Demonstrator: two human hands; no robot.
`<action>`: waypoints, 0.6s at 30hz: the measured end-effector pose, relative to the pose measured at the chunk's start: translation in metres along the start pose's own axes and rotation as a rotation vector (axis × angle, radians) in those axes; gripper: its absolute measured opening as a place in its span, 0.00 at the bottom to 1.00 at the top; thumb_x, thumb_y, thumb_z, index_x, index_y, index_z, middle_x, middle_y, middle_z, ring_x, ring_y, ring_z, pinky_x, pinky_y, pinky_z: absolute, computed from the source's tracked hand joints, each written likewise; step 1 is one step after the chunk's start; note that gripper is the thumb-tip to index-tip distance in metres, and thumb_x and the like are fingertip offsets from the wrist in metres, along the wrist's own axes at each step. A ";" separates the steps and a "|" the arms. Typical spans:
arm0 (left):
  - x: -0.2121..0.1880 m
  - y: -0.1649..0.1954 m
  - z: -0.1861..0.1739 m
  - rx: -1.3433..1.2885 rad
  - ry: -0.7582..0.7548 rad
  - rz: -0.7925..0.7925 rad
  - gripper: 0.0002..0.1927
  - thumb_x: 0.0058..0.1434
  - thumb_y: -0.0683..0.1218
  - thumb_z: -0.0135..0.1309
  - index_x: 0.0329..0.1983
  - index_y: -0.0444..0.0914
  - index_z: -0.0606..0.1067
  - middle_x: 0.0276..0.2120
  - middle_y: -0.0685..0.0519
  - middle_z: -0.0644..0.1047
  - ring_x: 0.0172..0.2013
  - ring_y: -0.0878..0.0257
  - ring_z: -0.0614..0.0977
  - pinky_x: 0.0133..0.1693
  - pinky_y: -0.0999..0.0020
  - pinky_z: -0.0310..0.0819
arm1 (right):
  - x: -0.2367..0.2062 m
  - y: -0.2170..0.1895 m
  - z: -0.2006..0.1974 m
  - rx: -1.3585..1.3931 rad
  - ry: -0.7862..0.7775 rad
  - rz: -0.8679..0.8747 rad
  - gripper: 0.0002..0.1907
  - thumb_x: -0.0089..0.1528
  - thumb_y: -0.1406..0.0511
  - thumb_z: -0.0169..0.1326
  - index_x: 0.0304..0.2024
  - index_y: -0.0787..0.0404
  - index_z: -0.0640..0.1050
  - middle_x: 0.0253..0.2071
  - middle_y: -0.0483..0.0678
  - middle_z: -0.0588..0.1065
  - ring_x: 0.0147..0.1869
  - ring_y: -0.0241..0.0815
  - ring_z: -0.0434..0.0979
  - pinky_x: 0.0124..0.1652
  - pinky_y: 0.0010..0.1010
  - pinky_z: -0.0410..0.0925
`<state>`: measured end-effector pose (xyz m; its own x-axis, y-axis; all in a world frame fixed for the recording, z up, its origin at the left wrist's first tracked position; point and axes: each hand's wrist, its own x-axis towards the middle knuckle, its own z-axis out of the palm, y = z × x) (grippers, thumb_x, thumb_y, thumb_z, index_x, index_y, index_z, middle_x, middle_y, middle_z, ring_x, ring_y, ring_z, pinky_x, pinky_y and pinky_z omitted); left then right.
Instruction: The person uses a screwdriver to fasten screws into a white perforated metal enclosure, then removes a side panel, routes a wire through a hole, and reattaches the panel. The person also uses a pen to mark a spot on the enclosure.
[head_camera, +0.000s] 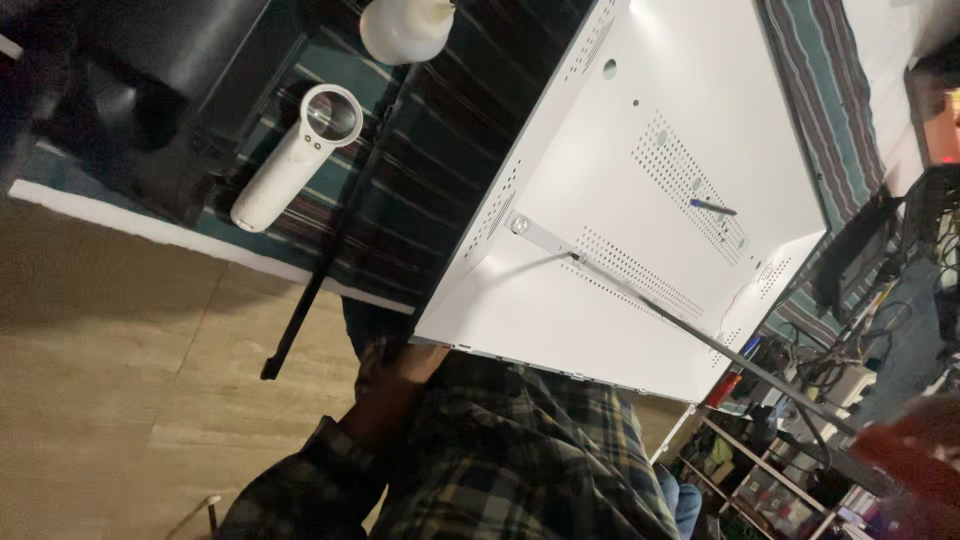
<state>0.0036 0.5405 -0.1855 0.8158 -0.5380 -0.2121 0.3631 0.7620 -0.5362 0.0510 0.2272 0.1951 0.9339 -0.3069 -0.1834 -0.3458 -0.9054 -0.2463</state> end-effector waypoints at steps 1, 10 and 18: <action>-0.001 -0.001 -0.003 0.303 0.011 0.061 0.29 0.70 0.55 0.54 0.69 0.37 0.68 0.63 0.48 0.72 0.60 0.57 0.74 0.58 0.60 0.72 | -0.001 0.000 -0.002 -0.003 0.000 0.000 0.18 0.72 0.67 0.52 0.63 0.64 0.67 0.52 0.57 0.74 0.52 0.46 0.81 0.54 0.31 0.76; -0.017 -0.005 -0.020 0.693 0.161 0.174 0.32 0.68 0.56 0.57 0.70 0.38 0.66 0.64 0.48 0.71 0.62 0.58 0.74 0.58 0.60 0.72 | -0.004 0.002 -0.001 -0.004 -0.002 0.018 0.18 0.72 0.67 0.52 0.63 0.64 0.67 0.52 0.57 0.75 0.52 0.46 0.81 0.54 0.31 0.76; -0.007 -0.005 -0.013 0.721 0.158 0.202 0.35 0.66 0.56 0.60 0.72 0.38 0.64 0.66 0.48 0.70 0.63 0.58 0.73 0.58 0.59 0.72 | 0.001 -0.002 0.000 -0.014 0.002 -0.002 0.18 0.72 0.67 0.52 0.63 0.64 0.67 0.52 0.57 0.75 0.52 0.46 0.82 0.54 0.32 0.76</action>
<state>-0.0101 0.5363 -0.1922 0.8434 -0.3668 -0.3927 0.4617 0.8686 0.1802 0.0531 0.2284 0.1958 0.9349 -0.3054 -0.1811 -0.3424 -0.9102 -0.2330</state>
